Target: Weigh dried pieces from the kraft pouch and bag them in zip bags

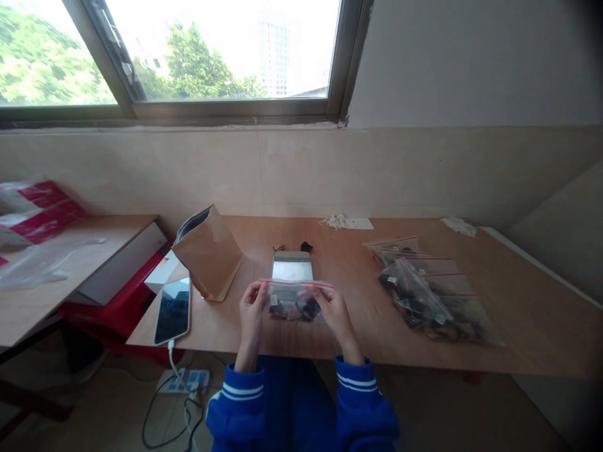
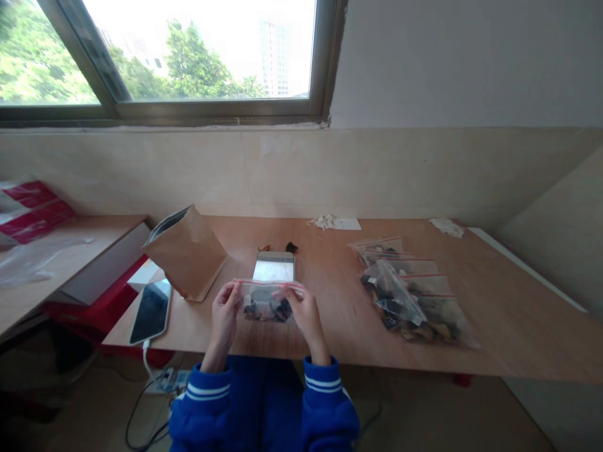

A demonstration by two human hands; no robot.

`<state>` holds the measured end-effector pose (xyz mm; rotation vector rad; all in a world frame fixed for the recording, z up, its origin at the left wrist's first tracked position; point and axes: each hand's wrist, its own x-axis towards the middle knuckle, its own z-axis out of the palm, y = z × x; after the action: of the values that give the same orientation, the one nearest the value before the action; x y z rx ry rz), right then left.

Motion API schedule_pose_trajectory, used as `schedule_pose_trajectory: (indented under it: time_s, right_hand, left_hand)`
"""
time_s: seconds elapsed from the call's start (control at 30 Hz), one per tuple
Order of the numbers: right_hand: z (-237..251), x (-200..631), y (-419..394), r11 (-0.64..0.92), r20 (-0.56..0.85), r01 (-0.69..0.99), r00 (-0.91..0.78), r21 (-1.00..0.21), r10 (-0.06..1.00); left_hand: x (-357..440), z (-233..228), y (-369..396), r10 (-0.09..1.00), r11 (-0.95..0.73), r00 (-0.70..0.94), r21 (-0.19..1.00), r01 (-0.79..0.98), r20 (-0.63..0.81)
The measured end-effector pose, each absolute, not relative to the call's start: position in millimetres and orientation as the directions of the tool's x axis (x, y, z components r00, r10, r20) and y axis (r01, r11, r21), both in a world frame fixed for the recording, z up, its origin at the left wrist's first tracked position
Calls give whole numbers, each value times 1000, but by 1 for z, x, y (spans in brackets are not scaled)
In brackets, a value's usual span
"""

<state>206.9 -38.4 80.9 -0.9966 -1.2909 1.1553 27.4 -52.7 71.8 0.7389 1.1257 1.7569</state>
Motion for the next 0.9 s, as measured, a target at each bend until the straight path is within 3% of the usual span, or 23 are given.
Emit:
schedule_pose_trajectory:
  time_s: [0.17, 0.3, 0.47, 0.73, 0.9]
  right_hand:
    - [73, 214, -41, 118, 101, -130, 130, -984, 986]
    - [73, 223, -43, 128, 98, -121, 227, -984, 969]
    - [74, 230, -45, 128, 105, -66, 279, -989, 955]
    - [77, 227, -47, 211, 210, 39, 368, -977, 906]
    - [70, 228, -46, 210, 228, 91, 385, -974, 894]
  left_hand:
    - [28, 72, -53, 897, -186, -442, 900, -394, -8]
    - [21, 69, -53, 914, -151, -406, 938, -313, 12]
    - [14, 73, -55, 936, -117, -348, 983, -144, 61]
    - [12, 80, -59, 932, -200, -299, 978, 53, 207]
    - [16, 83, -63, 904, -234, -338, 965, 117, 260]
